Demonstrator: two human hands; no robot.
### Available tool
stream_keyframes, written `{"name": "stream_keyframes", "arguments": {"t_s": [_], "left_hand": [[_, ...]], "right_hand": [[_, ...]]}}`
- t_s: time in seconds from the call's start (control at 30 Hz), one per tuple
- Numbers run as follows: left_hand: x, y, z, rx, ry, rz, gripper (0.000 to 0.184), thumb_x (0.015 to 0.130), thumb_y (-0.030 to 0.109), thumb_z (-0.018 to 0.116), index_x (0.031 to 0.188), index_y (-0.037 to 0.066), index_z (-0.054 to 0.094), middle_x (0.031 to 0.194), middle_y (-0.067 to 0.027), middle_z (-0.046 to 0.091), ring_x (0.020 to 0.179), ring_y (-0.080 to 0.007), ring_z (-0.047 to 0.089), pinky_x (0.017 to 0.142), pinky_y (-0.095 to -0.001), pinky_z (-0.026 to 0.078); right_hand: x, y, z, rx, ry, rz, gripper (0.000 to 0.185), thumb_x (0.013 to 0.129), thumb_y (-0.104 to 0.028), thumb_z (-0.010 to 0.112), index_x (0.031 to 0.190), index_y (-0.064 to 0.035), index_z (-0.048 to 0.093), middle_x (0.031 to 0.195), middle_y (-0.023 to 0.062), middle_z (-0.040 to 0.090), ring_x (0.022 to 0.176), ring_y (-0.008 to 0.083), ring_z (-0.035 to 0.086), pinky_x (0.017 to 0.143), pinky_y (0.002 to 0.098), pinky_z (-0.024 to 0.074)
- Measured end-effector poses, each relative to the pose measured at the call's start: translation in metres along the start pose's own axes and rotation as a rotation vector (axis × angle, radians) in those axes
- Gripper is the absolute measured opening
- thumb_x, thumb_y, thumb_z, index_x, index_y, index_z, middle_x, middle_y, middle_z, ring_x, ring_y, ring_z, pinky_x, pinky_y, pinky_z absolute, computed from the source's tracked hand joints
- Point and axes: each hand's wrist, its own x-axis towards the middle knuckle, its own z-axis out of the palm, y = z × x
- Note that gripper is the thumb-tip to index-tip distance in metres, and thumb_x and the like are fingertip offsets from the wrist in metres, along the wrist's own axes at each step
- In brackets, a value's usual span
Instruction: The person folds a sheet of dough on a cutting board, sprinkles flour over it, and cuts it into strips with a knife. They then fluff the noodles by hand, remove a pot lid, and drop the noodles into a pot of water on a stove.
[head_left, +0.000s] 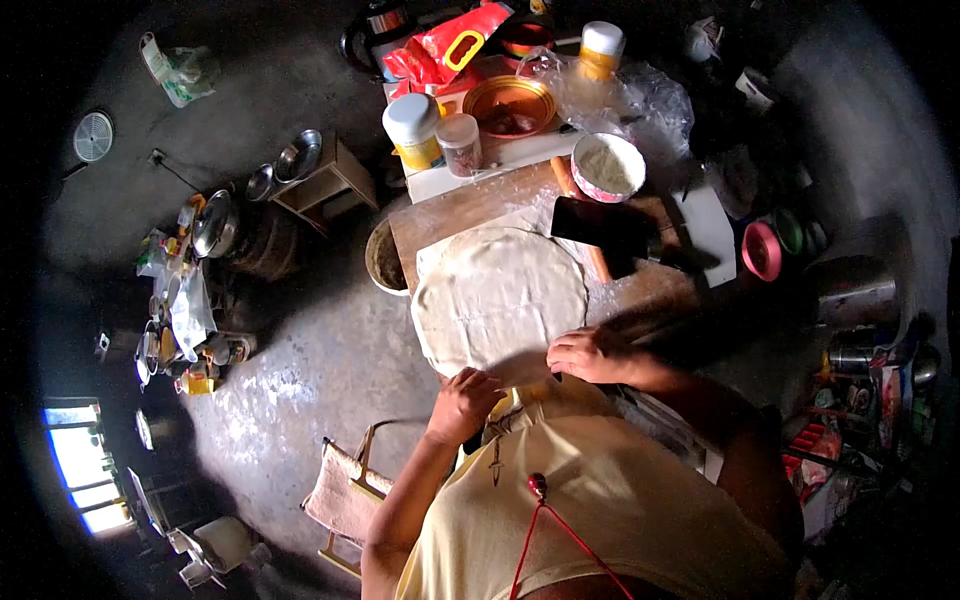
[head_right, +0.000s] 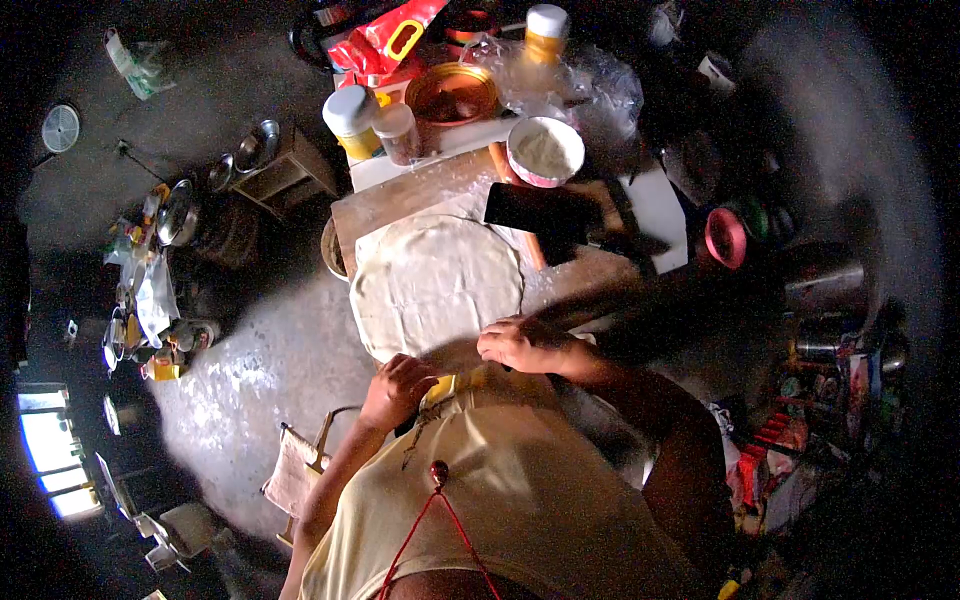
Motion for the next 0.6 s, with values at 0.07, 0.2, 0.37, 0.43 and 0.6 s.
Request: {"name": "stream_keyframes", "arguments": {"t_s": [0.07, 0.2, 0.37, 0.43, 0.6], "left_hand": [[-0.001, 0.005, -0.002, 0.015, 0.013, -0.060, 0.024, 0.074, 0.020, 0.065, 0.095, 0.009, 0.063, 0.098, -0.0045, 0.059, 0.090, -0.0238, 0.055, 0.075, -0.0363, 0.045], [0.014, 0.020, -0.012, 0.062, 0.020, -0.068, 0.031, 0.073, 0.023, 0.066, 0.101, 0.010, 0.062, 0.107, -0.0061, 0.057, 0.098, -0.0254, 0.054, 0.082, -0.0390, 0.044], [0.020, 0.016, -0.002, -0.016, -0.181, -0.083, 0.065, 0.074, 0.025, 0.065, 0.133, 0.014, 0.040, 0.145, -0.0077, 0.025, 0.135, -0.0253, 0.020, 0.109, -0.0402, 0.017], [0.017, 0.012, -0.001, 0.008, -0.179, -0.054, 0.063, 0.075, 0.023, 0.064, 0.133, 0.013, 0.040, 0.144, -0.0079, 0.026, 0.134, -0.0254, 0.021, 0.109, -0.0403, 0.018], [0.022, 0.008, -0.005, -0.026, -0.038, -0.098, 0.048, 0.079, 0.018, 0.062, 0.125, 0.011, 0.050, 0.138, -0.0106, 0.038, 0.128, -0.0261, 0.035, 0.106, -0.0410, 0.026]], "right_hand": [[-0.003, -0.001, -0.008, -0.054, 0.050, 0.014, 0.015, 0.075, -0.012, 0.062, 0.087, -0.0056, 0.057, 0.094, 0.0074, 0.058, 0.090, 0.0234, 0.057, 0.077, 0.0336, 0.0462], [-0.011, -0.001, -0.026, -0.325, -0.032, -0.050, 0.031, 0.073, -0.016, 0.066, 0.100, -0.0049, 0.059, 0.118, 0.0084, 0.054, 0.103, 0.0219, 0.054, 0.085, 0.0328, 0.0447], [-0.028, 0.013, -0.025, -0.126, 0.255, 0.123, 0.011, 0.075, -0.011, 0.068, 0.083, -0.0041, 0.064, 0.073, 0.0050, 0.065, 0.072, 0.0201, 0.063, 0.070, 0.0327, 0.0493], [-0.016, 0.018, -0.038, -0.174, 0.468, 0.233, 0.008, 0.079, -0.012, 0.064, 0.083, -0.0057, 0.061, 0.077, 0.0071, 0.061, 0.071, 0.0227, 0.060, 0.064, 0.0331, 0.0480], [0.005, 0.034, -0.065, -0.128, 0.810, 0.475, 0.010, 0.084, -0.008, 0.056, 0.093, -0.0065, 0.056, 0.083, 0.0094, 0.058, 0.074, 0.0237, 0.058, 0.065, 0.0300, 0.0461]]}}
